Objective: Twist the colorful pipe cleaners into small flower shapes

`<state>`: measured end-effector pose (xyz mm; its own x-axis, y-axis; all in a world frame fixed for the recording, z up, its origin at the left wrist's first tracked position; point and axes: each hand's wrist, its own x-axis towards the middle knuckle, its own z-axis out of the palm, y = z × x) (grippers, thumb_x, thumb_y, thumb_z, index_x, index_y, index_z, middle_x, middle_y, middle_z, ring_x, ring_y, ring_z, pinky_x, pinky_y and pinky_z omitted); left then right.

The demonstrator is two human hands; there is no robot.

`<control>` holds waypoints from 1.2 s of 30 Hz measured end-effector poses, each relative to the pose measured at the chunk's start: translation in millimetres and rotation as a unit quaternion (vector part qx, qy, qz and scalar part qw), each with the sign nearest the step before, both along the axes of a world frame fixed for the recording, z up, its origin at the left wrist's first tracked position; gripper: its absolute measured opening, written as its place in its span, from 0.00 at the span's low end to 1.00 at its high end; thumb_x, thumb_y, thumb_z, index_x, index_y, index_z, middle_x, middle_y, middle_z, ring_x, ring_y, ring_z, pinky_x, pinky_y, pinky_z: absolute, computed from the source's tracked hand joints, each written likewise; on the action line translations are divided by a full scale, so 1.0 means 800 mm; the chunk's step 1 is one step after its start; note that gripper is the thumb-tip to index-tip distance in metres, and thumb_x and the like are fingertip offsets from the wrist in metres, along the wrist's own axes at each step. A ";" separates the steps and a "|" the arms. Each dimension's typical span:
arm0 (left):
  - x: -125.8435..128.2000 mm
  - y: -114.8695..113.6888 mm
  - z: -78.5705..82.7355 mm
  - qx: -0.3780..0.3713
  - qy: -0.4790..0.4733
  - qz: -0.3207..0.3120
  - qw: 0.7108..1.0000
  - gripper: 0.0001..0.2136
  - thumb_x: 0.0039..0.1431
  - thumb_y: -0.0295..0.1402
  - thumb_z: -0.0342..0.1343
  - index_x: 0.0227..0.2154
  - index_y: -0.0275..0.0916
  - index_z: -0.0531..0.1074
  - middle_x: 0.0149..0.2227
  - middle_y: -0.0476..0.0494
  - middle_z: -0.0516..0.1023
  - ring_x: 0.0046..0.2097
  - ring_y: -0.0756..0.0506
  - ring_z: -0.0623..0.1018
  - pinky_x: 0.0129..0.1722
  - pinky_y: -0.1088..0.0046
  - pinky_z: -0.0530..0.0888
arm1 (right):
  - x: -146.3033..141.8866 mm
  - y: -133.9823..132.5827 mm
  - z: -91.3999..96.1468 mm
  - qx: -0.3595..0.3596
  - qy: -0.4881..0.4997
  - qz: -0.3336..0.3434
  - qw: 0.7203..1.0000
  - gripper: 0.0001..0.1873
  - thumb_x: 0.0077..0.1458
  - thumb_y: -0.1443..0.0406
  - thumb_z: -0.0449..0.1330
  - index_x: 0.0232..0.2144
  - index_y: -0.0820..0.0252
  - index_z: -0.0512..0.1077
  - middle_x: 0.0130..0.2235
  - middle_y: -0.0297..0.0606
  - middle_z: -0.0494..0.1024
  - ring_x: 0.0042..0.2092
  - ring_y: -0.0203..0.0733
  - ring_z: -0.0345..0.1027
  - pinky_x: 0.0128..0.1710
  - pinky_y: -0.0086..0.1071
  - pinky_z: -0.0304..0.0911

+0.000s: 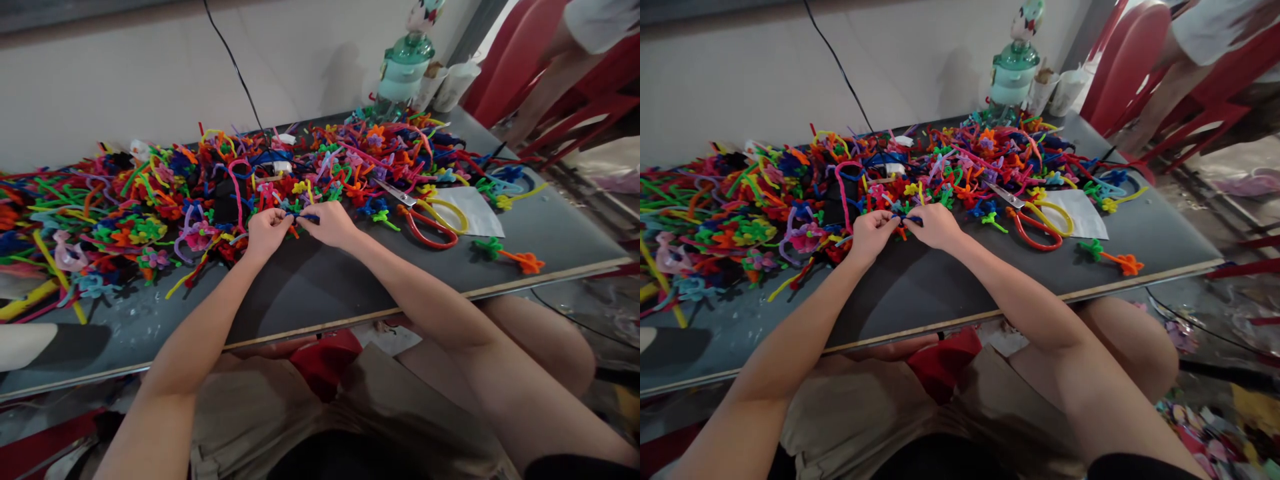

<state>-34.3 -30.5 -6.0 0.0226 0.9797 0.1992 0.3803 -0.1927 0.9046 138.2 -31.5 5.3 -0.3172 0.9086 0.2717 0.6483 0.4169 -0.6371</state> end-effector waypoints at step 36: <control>0.008 -0.003 0.000 -0.112 -0.195 -0.126 0.966 0.08 0.48 0.35 0.63 0.26 0.38 0.70 0.16 0.57 0.62 0.17 0.57 0.58 0.17 0.79 0.54 | 0.014 0.010 0.005 -0.067 0.155 0.041 0.985 0.12 0.58 0.62 0.57 0.26 0.61 0.76 0.22 0.33 0.74 0.28 0.33 0.67 0.33 0.28 0.61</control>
